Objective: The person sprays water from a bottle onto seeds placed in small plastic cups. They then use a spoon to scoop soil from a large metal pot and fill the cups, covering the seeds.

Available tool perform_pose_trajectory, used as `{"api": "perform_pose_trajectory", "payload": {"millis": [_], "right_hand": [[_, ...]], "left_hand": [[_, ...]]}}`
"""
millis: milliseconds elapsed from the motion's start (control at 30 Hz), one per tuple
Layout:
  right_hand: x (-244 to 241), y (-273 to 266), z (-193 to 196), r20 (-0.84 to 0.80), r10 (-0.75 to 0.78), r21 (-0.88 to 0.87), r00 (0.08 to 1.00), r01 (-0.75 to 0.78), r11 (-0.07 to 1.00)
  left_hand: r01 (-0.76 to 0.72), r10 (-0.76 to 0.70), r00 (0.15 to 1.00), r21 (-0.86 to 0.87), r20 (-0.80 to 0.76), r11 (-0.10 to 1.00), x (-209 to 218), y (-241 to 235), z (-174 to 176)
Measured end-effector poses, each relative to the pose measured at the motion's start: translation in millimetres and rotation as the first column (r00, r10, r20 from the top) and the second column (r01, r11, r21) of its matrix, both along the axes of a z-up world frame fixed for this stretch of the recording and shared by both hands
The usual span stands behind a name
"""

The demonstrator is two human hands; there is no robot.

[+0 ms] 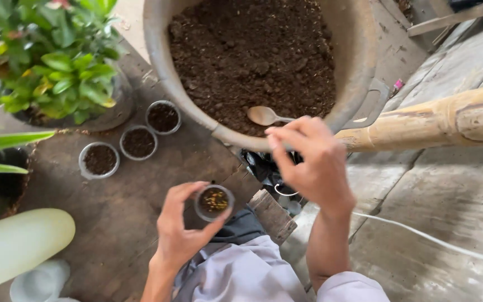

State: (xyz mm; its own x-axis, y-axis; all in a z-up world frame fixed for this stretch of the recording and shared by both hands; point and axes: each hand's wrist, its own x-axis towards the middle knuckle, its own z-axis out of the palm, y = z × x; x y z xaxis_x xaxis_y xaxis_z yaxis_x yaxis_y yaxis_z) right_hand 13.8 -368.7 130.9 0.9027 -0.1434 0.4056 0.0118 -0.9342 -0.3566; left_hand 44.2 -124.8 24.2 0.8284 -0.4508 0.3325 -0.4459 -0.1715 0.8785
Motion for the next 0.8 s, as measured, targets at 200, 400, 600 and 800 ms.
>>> {"api": "perform_pose_trajectory", "payload": {"millis": [200, 400, 600, 800], "right_hand": [[6.1, -75.3, -20.1, -0.370, -0.178, -0.021, 0.912, 0.183, 0.983], [19.2, -89.8, -23.7, -0.446, -0.202, 0.011, 0.872, 0.231, 0.973], [25.5, -98.2, -38.2, -0.468, -0.263, -0.078, 0.844, 0.257, 0.963], [34.8, -96.9, -29.0, -0.492, -0.116, 0.038, 0.863, 0.154, 0.987]], "left_hand": [[0.323, -0.334, 0.939, 0.124, 0.082, 0.938, 29.6, -59.5, -0.4], [0.383, -0.393, 0.917, 0.129, 0.070, 0.915, 39.3, -93.8, -34.4], [0.554, -0.539, 0.833, 0.160, -0.130, 0.817, 57.6, -120.2, -41.1], [0.476, -0.476, 0.878, 0.164, -0.044, 0.864, 61.4, -117.0, -40.7]]}}
